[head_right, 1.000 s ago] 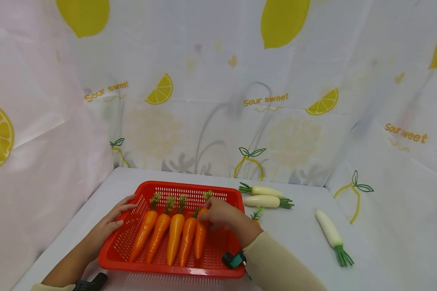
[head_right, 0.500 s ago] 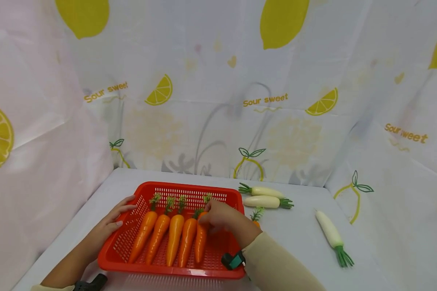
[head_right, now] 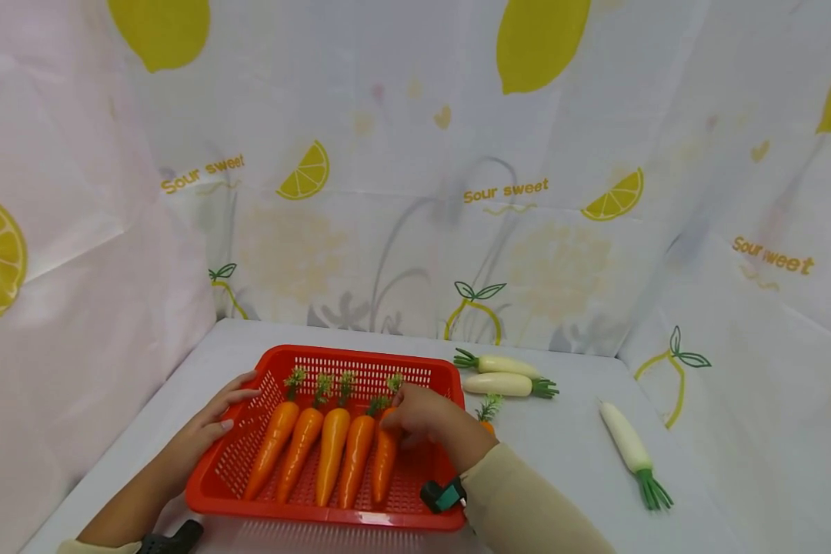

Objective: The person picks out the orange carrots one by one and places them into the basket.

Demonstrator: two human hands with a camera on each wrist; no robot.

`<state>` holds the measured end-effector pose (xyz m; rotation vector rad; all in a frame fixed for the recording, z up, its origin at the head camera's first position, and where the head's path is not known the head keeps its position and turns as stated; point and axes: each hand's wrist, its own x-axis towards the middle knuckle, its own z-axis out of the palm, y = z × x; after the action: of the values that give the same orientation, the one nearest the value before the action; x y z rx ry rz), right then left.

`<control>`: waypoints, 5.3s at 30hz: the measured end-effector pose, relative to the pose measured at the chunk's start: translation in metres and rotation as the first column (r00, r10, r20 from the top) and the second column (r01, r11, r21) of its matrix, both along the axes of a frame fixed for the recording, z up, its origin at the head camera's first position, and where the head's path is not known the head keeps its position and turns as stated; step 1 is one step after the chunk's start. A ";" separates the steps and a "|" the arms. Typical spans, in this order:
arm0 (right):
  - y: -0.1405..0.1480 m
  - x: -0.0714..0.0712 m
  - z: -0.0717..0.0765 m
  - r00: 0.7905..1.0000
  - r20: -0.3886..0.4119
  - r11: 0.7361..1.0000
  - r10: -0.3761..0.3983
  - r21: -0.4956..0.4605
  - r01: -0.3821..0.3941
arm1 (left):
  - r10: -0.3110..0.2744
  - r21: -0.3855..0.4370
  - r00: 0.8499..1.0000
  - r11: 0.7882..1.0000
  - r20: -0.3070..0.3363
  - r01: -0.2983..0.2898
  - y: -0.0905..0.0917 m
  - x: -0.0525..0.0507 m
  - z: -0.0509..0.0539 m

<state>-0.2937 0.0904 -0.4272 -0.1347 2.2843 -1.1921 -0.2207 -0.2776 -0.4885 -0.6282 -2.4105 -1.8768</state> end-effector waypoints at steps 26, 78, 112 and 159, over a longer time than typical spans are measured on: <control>0.000 0.003 -0.006 0.999 0.010 0.999 0.045 -0.009 -0.045 | -0.024 0.011 1.000 1.000 -0.011 0.024 -0.001 -0.001 -0.002; 0.009 0.018 0.033 0.991 -0.128 0.999 0.039 0.008 -0.038 | -0.034 0.036 0.999 0.999 -0.001 0.034 -0.003 -0.003 -0.003; 0.087 0.048 0.038 0.963 -0.229 0.941 -0.139 -0.335 0.056 | -0.040 0.041 0.999 0.998 -0.004 0.040 -0.002 -0.002 -0.003; 0.142 0.048 -0.043 0.893 -0.254 0.923 -0.371 0.009 0.385 | -0.034 0.072 0.998 0.997 0.058 0.030 -0.001 0.000 0.001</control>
<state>-0.2461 0.2322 -0.4702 0.2073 2.6479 -1.3602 -0.2210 -0.2783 -0.4873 -0.6198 -2.3702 -2.0111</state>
